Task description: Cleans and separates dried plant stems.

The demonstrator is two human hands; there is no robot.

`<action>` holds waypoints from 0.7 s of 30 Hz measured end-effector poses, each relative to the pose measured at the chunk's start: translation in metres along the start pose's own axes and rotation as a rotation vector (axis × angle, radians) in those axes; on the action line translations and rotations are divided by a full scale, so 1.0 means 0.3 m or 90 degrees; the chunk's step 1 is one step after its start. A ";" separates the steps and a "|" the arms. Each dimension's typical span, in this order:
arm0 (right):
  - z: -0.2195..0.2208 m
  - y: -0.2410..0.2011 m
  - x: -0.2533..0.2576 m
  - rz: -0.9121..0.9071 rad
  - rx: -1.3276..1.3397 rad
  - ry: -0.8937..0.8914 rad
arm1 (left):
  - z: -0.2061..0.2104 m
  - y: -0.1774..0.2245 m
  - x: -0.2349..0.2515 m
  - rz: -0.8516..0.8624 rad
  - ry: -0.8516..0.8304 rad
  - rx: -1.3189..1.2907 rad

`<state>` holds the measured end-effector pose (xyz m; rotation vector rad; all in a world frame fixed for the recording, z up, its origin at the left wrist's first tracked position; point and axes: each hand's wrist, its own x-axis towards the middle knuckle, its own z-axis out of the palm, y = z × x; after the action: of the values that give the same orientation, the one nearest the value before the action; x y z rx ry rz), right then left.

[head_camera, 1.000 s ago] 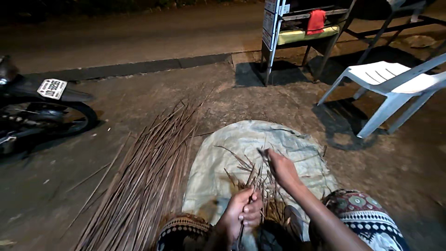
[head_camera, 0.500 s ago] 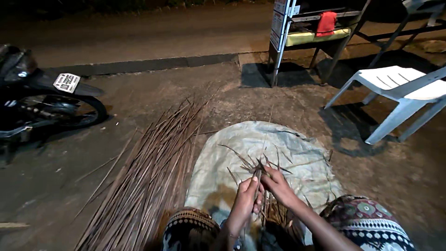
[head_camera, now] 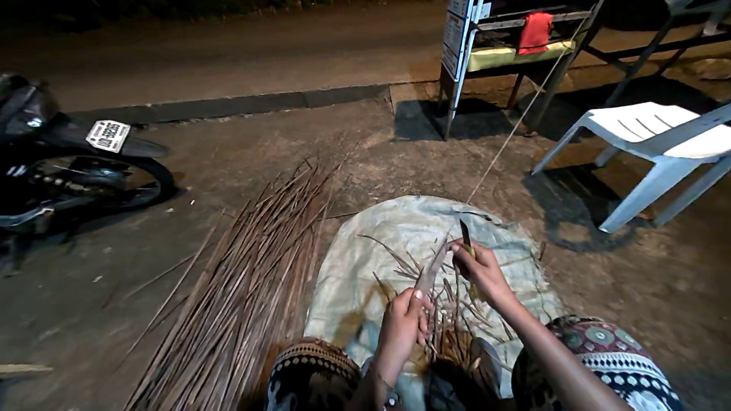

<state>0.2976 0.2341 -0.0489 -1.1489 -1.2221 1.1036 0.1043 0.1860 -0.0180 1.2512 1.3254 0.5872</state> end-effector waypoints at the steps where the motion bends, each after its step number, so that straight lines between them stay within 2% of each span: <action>1: -0.002 0.006 -0.004 -0.027 -0.073 -0.021 | -0.005 0.001 -0.001 -0.004 0.010 -0.028; 6: 0.095 -0.048 -0.082 -0.054 -0.448 -0.235 | -0.013 0.014 -0.006 -0.026 0.026 -0.212; 8: 0.138 -0.056 -0.103 -0.083 -0.523 -0.261 | -0.008 0.011 -0.008 -0.033 0.014 -0.277; 12: 0.155 0.016 -0.104 -0.270 -0.635 -0.088 | -0.016 0.001 -0.003 -0.040 -0.042 -0.361; 15: 0.137 0.031 -0.077 -0.227 -0.687 -0.014 | -0.015 0.008 0.006 -0.055 -0.087 -0.366; 18: 0.115 0.069 -0.042 -0.283 -0.735 0.081 | -0.004 0.018 0.012 -0.069 -0.110 -0.372; 19: 0.110 0.066 -0.034 -0.262 -0.746 0.101 | -0.003 0.021 0.013 -0.074 -0.112 -0.376; 21: 0.078 0.029 -0.006 -0.100 -0.731 0.096 | -0.004 0.022 0.004 -0.089 -0.120 -0.378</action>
<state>0.2740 0.2341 -0.0577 -1.8678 -1.8367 0.0925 0.1054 0.1894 -0.0124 0.7016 0.9694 0.6815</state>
